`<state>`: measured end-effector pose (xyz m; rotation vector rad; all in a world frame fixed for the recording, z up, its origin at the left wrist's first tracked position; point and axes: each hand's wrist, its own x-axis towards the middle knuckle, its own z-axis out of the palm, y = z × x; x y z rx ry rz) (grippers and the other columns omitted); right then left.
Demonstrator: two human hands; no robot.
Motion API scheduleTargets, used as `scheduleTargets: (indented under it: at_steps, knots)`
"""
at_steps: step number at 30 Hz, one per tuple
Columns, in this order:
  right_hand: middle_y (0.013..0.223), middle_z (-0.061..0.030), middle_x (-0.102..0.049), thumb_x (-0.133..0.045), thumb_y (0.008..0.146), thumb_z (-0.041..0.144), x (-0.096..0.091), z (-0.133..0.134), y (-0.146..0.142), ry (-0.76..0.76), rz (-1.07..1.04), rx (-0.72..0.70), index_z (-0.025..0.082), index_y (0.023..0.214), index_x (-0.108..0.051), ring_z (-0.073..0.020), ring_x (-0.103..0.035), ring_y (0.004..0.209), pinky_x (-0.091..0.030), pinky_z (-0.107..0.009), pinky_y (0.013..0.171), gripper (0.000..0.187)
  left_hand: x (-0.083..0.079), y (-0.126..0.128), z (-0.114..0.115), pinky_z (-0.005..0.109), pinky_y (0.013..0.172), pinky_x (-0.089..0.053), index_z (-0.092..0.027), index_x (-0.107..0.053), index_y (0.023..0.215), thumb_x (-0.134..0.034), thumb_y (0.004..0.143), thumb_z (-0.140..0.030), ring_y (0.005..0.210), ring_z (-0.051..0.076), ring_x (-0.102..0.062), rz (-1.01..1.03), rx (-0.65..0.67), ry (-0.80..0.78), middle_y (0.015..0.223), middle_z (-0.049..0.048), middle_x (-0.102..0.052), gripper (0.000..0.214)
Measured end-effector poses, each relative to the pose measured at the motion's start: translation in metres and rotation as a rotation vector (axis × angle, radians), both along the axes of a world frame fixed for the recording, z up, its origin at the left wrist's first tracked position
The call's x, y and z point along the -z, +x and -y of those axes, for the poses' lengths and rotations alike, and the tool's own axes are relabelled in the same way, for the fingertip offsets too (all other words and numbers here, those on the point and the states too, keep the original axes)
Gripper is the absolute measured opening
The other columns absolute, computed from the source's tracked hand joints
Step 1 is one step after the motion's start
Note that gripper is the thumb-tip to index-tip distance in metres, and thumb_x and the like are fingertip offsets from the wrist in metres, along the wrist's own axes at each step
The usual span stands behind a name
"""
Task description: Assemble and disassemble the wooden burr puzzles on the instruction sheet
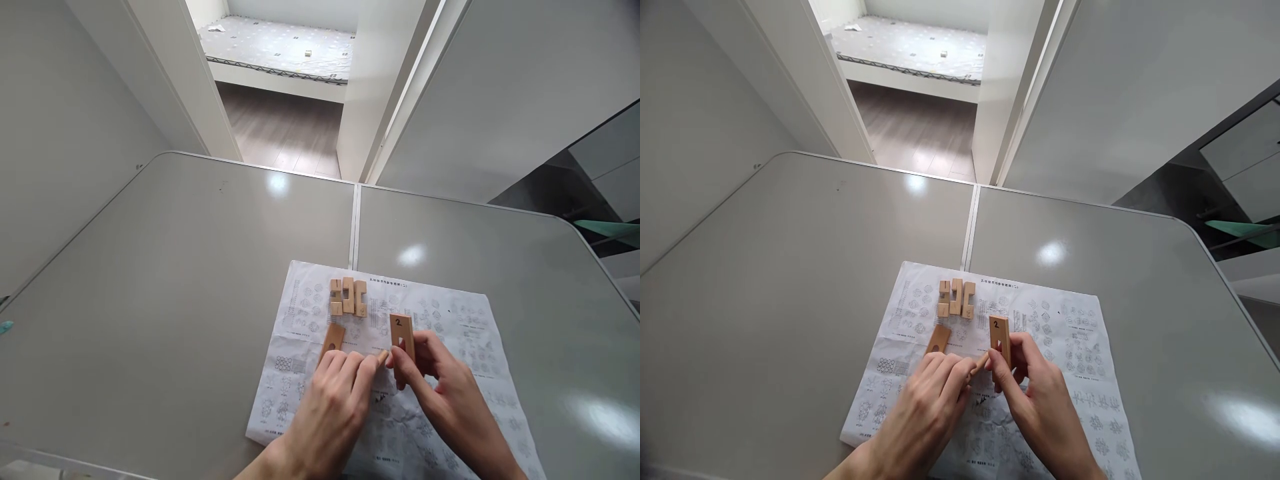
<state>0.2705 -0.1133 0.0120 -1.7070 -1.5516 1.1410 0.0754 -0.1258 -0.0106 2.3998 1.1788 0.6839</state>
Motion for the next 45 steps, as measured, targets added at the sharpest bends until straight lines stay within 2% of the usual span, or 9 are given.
scheduleTargets:
  at_steps: [4, 7, 14, 19, 23, 27, 35, 41, 45]
  knots:
    - [0.081, -0.0033, -0.075, -0.061, 0.104, 0.058, -0.001, 0.001, 0.002, 0.007, -0.013, 0.060, 0.025, 0.103, -0.061, -0.0188, -0.069, 0.062, -0.056, -0.026, 0.052, 0.033, 0.002, -0.001, 0.005, 0.035, 0.076, -0.061, -0.015, -0.048, 0.137, -0.045, 0.105, -0.002, 0.087, 0.023, -0.069, 0.129, 0.014, -0.067, 0.107, 0.0096, -0.072, 0.034]
    - [0.086, -0.0045, -0.076, -0.062, 0.103, 0.056, -0.004, 0.002, 0.004, 0.029, -0.008, 0.099, 0.025, 0.110, -0.061, -0.0190, -0.069, 0.063, -0.051, -0.024, 0.044, 0.032, -0.001, -0.004, 0.007, 0.034, 0.081, -0.065, -0.021, -0.050, 0.136, -0.047, 0.107, -0.007, 0.091, 0.021, -0.074, 0.295, -0.060, -0.173, 0.108, 0.0083, -0.071, 0.032]
    - [0.074, -0.0001, -0.069, -0.061, 0.104, 0.054, -0.011, 0.001, -0.003, 0.076, 0.022, 0.085, 0.026, 0.118, -0.063, -0.0182, -0.063, 0.059, -0.047, -0.023, 0.043, 0.031, -0.023, -0.012, 0.001, 0.028, 0.073, -0.068, -0.023, -0.058, 0.115, -0.066, 0.103, -0.024, 0.076, 0.017, -0.081, 0.877, -0.239, -0.721, 0.096, 0.0021, -0.075, 0.014]
    - [0.089, -0.0038, -0.076, -0.057, 0.107, 0.047, -0.008, 0.003, -0.011, 0.123, 0.003, -0.019, 0.025, 0.124, -0.063, -0.0165, -0.066, 0.063, -0.059, -0.026, 0.057, 0.028, -0.028, -0.017, -0.004, 0.032, 0.079, -0.067, -0.021, -0.059, 0.114, -0.070, 0.101, -0.032, 0.076, 0.020, -0.081, 0.993, -0.281, -0.953, 0.080, 0.0031, -0.080, 0.021]
    - [0.093, -0.0040, -0.078, -0.058, 0.107, 0.040, -0.007, 0.003, -0.012, 0.212, 0.059, -0.138, 0.026, 0.135, -0.062, -0.0170, -0.069, 0.064, -0.063, -0.028, 0.062, 0.032, -0.026, -0.020, -0.005, 0.032, 0.075, -0.067, -0.020, -0.061, 0.118, -0.073, 0.099, -0.036, 0.075, 0.021, -0.081, 0.998, -0.308, -0.973, 0.083, 0.0032, -0.078, 0.027]
    - [0.095, -0.0042, -0.077, -0.058, 0.107, 0.038, -0.008, 0.002, -0.012, 0.265, 0.133, -0.145, 0.027, 0.137, -0.064, -0.0164, -0.066, 0.058, -0.062, -0.028, 0.054, 0.033, -0.027, -0.023, -0.006, 0.031, 0.075, -0.065, -0.019, -0.065, 0.116, -0.071, 0.100, -0.034, 0.074, 0.020, -0.080, 0.945, -0.304, -0.949, 0.079, 0.0025, -0.077, 0.024]
    - [0.111, -0.0059, -0.080, -0.056, 0.108, 0.030, -0.009, 0.003, -0.015, 0.318, 0.220, -0.232, 0.030, 0.148, -0.059, -0.0186, -0.073, 0.070, -0.064, -0.030, 0.061, 0.041, -0.025, -0.026, -0.006, 0.030, 0.072, -0.064, -0.017, -0.069, 0.114, -0.070, 0.099, -0.030, 0.070, 0.017, -0.076, 0.920, -0.322, -0.863, 0.082, 0.0027, -0.074, 0.020]
    - [0.113, -0.0066, -0.079, -0.050, 0.108, 0.026, -0.011, 0.004, -0.020, 0.341, 0.235, -0.250, 0.031, 0.155, -0.054, -0.0161, -0.065, 0.060, -0.063, -0.031, 0.058, 0.047, -0.021, -0.028, -0.006, 0.029, 0.066, -0.062, -0.016, -0.068, 0.113, -0.070, 0.099, -0.032, 0.068, 0.016, -0.073, 0.926, -0.325, -0.870, 0.084, 0.0030, -0.071, 0.021]
    - [0.129, -0.0081, -0.077, -0.050, 0.109, 0.022, -0.009, 0.007, -0.023, 0.358, 0.238, -0.272, 0.032, 0.163, -0.047, -0.0165, -0.073, 0.071, -0.065, -0.029, 0.065, 0.055, -0.020, -0.026, -0.006, 0.026, 0.064, -0.058, -0.016, -0.065, 0.114, -0.068, 0.101, -0.035, 0.068, 0.015, -0.069, 0.933, -0.335, -0.901, 0.079, 0.0018, -0.069, 0.023]
